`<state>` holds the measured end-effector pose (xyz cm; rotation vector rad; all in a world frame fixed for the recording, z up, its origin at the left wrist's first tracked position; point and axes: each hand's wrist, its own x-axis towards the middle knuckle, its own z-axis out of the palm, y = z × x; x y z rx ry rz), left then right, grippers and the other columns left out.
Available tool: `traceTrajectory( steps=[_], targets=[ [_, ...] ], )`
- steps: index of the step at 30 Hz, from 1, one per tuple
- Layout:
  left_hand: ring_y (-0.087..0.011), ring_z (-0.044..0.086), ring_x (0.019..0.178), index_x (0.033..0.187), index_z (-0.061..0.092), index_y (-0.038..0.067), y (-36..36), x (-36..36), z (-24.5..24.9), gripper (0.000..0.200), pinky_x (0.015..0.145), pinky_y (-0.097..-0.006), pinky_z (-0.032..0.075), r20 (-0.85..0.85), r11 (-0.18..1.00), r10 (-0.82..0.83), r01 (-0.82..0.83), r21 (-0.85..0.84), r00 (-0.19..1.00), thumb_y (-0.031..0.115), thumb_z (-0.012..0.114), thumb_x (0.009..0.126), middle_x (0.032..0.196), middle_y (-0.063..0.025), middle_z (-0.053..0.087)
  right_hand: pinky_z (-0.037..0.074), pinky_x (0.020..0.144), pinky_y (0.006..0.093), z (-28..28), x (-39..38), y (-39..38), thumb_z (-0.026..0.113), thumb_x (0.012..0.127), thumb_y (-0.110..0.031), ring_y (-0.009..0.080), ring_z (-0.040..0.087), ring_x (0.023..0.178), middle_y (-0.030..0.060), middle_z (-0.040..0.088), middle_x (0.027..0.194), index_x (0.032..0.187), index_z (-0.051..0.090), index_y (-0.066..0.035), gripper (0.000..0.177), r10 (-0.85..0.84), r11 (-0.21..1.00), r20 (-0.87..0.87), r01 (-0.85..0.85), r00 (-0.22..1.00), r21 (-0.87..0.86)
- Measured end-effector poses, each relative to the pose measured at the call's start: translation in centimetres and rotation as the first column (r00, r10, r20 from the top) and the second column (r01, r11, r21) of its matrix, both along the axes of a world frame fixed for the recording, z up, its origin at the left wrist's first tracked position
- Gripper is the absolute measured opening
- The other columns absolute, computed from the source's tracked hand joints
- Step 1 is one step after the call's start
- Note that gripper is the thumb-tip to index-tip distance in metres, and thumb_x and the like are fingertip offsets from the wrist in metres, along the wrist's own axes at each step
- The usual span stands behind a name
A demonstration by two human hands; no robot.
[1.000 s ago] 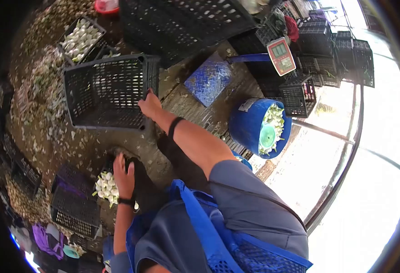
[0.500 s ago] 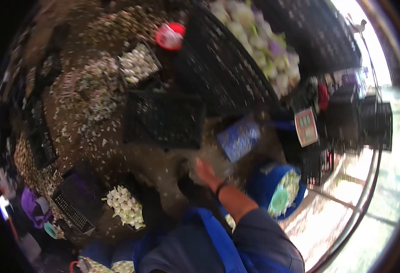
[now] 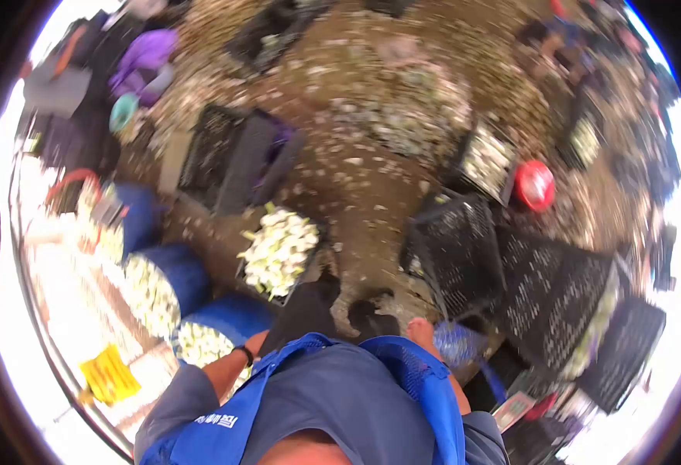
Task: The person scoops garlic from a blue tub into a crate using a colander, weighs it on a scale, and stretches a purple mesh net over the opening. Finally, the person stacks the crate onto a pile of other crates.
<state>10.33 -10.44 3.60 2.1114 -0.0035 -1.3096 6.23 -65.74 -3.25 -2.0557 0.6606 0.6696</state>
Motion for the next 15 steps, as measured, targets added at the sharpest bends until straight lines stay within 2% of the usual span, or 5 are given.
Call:
traceTrajectory(
  steps=[1, 5, 7, 11, 15],
  targets=[
    [-0.0307, 0.068, 0.094, 0.108, 0.068, 0.005, 1.2, -0.7, -2.1, 0.028, 0.083, -0.0409, 0.051, 0.006, 0.996, 0.04, -0.04, 0.08, 0.999, 0.021, 0.064, 0.085, 0.102, -0.0208, 0.07, 0.051, 0.052, 0.0332, -0.2, 3.5, 0.4, 0.055, 0.086, -0.006, 0.0199, 0.063, 0.058, 0.0091, 0.066, 0.072, 0.084, 0.068, -0.006, 0.013, -0.398, 0.884, -0.16, 0.424, 0.903, 0.195],
    [-0.0382, 0.064, 0.103, 0.101, 0.069, 0.002, 3.3, 1.4, -1.7, 0.031, 0.086, -0.0424, 0.051, -0.005, 0.993, 0.107, -0.106, 0.059, 0.994, 0.027, 0.058, 0.085, 0.105, -0.0208, 0.069, 0.047, 0.05, 0.0265, 0.1, 18.1, 3.1, 0.052, 0.092, -0.005, 0.0117, 0.061, 0.062, 0.0036, 0.064, 0.074, 0.093, 0.065, -0.005, 0.013, -0.202, 0.951, -0.114, 0.223, 0.973, 0.215],
    [-0.0373, 0.066, 0.099, 0.098, 0.07, 0.003, 3.9, 0.9, -4.0, 0.027, 0.085, -0.042, 0.052, 0.119, 0.885, 0.452, -0.461, 0.06, 0.884, 0.021, 0.056, 0.083, 0.102, -0.0203, 0.07, 0.047, 0.052, 0.0256, 0.1, 24.1, 5.0, 0.054, 0.092, -0.007, 0.011, 0.062, 0.065, 0.0031, 0.065, 0.077, 0.1, 0.064, -0.004, 0.013, -0.207, 0.924, -0.096, 0.226, 0.974, 0.307],
    [-0.0281, 0.07, 0.093, 0.109, 0.068, 0.001, 3.3, 6.0, -4.8, 0.034, 0.086, -0.035, 0.053, 0.083, 0.631, 0.767, -0.772, 0.079, 0.636, 0.02, 0.061, 0.082, 0.098, -0.0155, 0.072, 0.048, 0.055, 0.0249, -0.6, 34.2, 10.5, 0.057, 0.092, -0.008, 0.0107, 0.062, 0.066, 0.0029, 0.066, 0.079, 0.104, 0.064, -0.004, 0.015, -0.148, 0.95, -0.154, 0.184, 0.977, 0.251],
    [-0.0192, 0.068, 0.088, 0.116, 0.065, -0.003, 1.0, 14.6, -1.8, 0.035, 0.082, -0.0311, 0.053, 0.194, 0.561, 0.805, -0.826, 0.057, 0.561, 0.014, 0.063, 0.085, 0.094, -0.0109, 0.071, 0.05, 0.059, 0.0266, -8.9, 38.7, 11.7, 0.059, 0.09, -0.01, 0.0119, 0.063, 0.066, 0.0037, 0.066, 0.079, 0.101, 0.064, -0.004, 0.013, 0.138, 0.964, -0.168, -0.094, 0.976, 0.25]
  ],
)
